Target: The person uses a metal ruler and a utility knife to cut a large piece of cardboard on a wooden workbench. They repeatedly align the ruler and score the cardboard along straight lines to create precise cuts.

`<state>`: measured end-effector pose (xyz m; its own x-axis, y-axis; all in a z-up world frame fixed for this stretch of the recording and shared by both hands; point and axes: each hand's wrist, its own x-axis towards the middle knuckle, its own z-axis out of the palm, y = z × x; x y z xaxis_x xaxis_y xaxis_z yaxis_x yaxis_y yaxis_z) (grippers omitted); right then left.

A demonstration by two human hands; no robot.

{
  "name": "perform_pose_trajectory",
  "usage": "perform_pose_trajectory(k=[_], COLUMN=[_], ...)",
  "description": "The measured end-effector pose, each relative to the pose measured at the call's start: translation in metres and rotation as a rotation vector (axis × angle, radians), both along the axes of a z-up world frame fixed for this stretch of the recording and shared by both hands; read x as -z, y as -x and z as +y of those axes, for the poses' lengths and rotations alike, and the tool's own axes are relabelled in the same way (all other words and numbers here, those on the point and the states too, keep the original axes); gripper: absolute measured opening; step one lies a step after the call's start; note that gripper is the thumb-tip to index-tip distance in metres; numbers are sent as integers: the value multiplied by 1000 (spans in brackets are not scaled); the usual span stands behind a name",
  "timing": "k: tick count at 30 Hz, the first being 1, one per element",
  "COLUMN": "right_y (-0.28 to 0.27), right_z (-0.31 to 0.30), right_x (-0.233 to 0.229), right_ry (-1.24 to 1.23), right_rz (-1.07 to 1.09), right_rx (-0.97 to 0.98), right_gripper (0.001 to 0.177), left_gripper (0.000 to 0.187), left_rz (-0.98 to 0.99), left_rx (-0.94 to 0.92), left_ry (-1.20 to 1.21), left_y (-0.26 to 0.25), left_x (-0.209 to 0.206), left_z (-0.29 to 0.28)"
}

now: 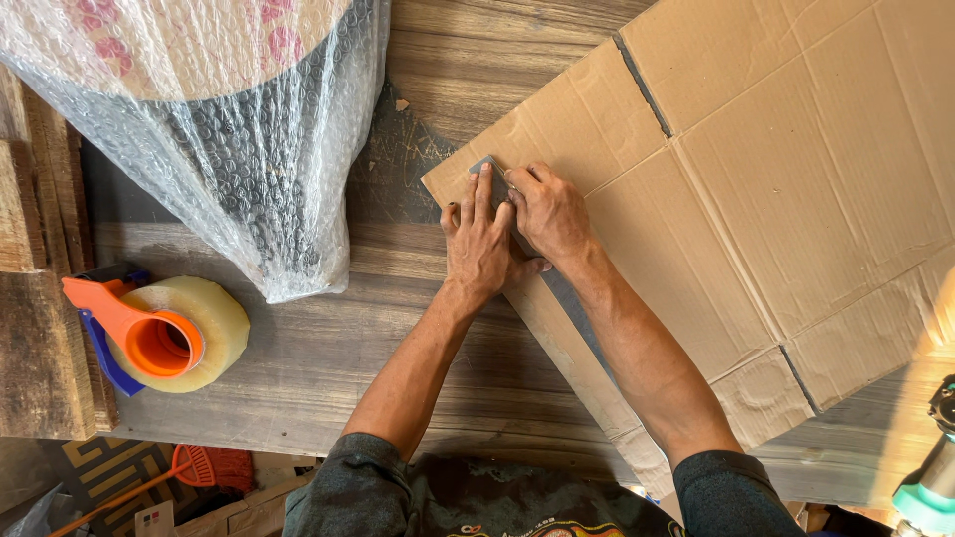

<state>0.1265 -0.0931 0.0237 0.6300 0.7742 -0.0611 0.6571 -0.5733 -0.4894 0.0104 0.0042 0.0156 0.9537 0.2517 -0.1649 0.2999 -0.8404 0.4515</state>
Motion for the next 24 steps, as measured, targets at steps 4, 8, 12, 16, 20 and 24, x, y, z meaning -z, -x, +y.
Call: perform_pose_trajectory(k=[4, 8, 12, 16, 20, 24], right_y=[-3, -1, -6, -5, -8, -9], right_z=[-1, 1, 3, 6, 2, -1], right_x=[6, 4, 5, -1, 3, 4], right_ry=[1, 12, -2, -1, -19, -45], right_rz=[-26, -27, 5, 1, 45, 75], right_rx=[-19, -41, -50, -41, -29, -2], right_gripper=[15, 11, 8, 7, 12, 13], left_gripper=[102, 100, 103, 103, 101, 103], left_rz=[7, 1, -19, -4, -1, 9], left_rx=[1, 0, -2, -11, -7, 2], left_ry=[-10, -23, -52, -19, 5, 31], left_y=[0, 1, 2, 2, 2, 1], left_x=[1, 8, 9, 7, 9, 9], left_z=[-1, -2, -1, -1, -1, -1])
